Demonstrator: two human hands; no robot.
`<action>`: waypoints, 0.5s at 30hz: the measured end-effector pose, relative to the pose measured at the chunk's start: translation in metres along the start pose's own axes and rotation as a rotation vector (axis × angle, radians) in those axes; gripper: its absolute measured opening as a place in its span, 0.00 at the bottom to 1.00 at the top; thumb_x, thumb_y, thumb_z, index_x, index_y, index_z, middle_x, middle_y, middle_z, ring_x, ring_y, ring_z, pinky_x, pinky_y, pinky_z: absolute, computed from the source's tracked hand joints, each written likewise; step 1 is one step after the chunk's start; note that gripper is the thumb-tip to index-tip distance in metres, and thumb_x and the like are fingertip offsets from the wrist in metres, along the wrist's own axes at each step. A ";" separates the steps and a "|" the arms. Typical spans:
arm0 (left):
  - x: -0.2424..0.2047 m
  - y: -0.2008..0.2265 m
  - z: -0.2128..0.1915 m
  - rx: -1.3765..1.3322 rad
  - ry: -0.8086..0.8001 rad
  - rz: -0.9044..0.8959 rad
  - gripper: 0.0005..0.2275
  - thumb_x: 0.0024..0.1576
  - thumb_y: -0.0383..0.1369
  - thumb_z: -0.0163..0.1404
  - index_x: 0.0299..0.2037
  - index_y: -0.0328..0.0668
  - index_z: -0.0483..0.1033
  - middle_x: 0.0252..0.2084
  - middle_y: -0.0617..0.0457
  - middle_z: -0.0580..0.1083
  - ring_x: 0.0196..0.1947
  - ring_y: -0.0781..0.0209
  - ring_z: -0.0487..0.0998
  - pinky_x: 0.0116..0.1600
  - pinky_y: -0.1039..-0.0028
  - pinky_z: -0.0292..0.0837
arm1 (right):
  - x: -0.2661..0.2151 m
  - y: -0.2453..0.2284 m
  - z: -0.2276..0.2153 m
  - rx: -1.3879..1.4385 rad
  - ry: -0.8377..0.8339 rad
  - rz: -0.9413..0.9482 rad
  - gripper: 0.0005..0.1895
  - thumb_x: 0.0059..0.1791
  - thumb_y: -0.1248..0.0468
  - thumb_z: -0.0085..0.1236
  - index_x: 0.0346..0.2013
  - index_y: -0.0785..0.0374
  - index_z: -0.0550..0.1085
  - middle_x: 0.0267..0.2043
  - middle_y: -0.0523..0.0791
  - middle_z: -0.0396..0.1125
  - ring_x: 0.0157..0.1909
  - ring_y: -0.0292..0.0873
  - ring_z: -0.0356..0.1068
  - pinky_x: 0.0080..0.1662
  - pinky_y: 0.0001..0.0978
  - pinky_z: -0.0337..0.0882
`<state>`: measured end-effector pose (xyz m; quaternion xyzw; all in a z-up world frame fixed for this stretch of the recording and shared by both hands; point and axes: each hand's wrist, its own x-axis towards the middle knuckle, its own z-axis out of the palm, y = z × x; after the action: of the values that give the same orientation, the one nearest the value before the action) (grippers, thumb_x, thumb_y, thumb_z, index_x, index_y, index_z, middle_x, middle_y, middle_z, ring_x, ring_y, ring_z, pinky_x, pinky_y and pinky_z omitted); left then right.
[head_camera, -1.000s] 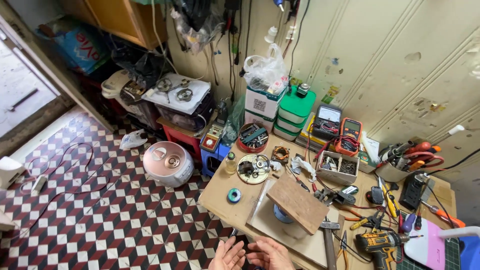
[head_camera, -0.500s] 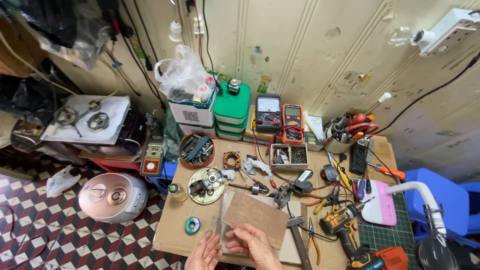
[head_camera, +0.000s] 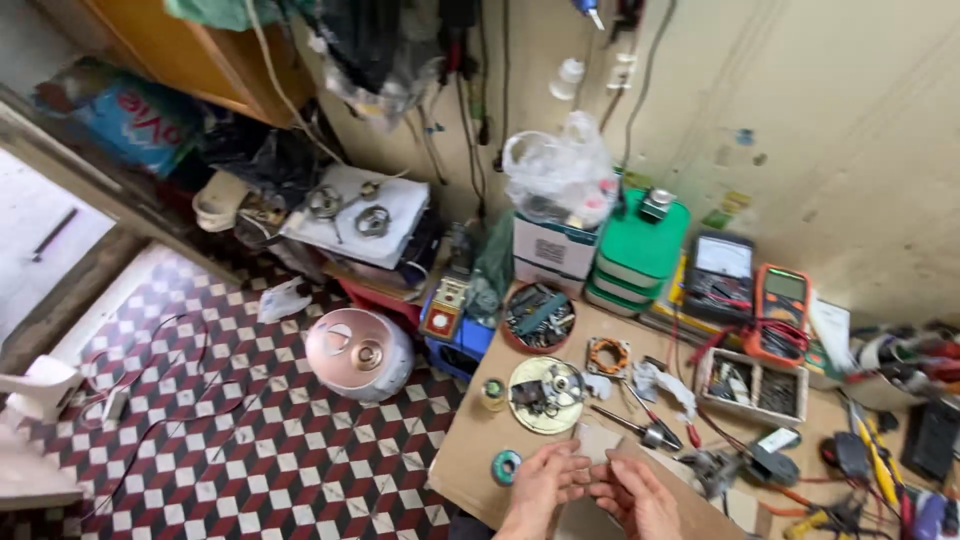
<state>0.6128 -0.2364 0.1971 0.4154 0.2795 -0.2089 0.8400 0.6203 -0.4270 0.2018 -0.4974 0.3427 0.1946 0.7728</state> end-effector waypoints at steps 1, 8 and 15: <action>0.001 0.009 0.000 0.001 -0.009 0.007 0.19 0.63 0.40 0.49 0.59 0.38 0.75 0.48 0.45 0.81 0.37 0.62 0.83 0.43 0.73 0.79 | 0.013 0.004 0.005 -0.009 -0.019 0.014 0.20 0.50 0.61 0.56 0.55 0.65 0.75 0.40 0.52 0.76 0.35 0.46 0.75 0.38 0.36 0.74; -0.012 0.060 -0.025 -0.008 0.067 0.167 0.20 0.63 0.42 0.48 0.61 0.38 0.76 0.49 0.46 0.83 0.39 0.65 0.83 0.45 0.76 0.79 | 0.050 0.000 0.055 -0.116 -0.130 0.033 0.21 0.51 0.61 0.55 0.57 0.67 0.74 0.42 0.54 0.76 0.36 0.49 0.76 0.38 0.39 0.74; 0.015 0.060 -0.069 -0.187 0.218 0.151 0.21 0.63 0.41 0.49 0.61 0.36 0.77 0.48 0.41 0.83 0.38 0.60 0.84 0.43 0.70 0.79 | 0.132 0.042 0.074 -0.257 -0.256 0.124 0.22 0.50 0.62 0.54 0.58 0.67 0.74 0.45 0.56 0.77 0.41 0.53 0.78 0.43 0.45 0.78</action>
<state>0.6384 -0.1475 0.1877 0.3756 0.3552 -0.0720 0.8530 0.7091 -0.3471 0.0997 -0.5412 0.2437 0.3458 0.7267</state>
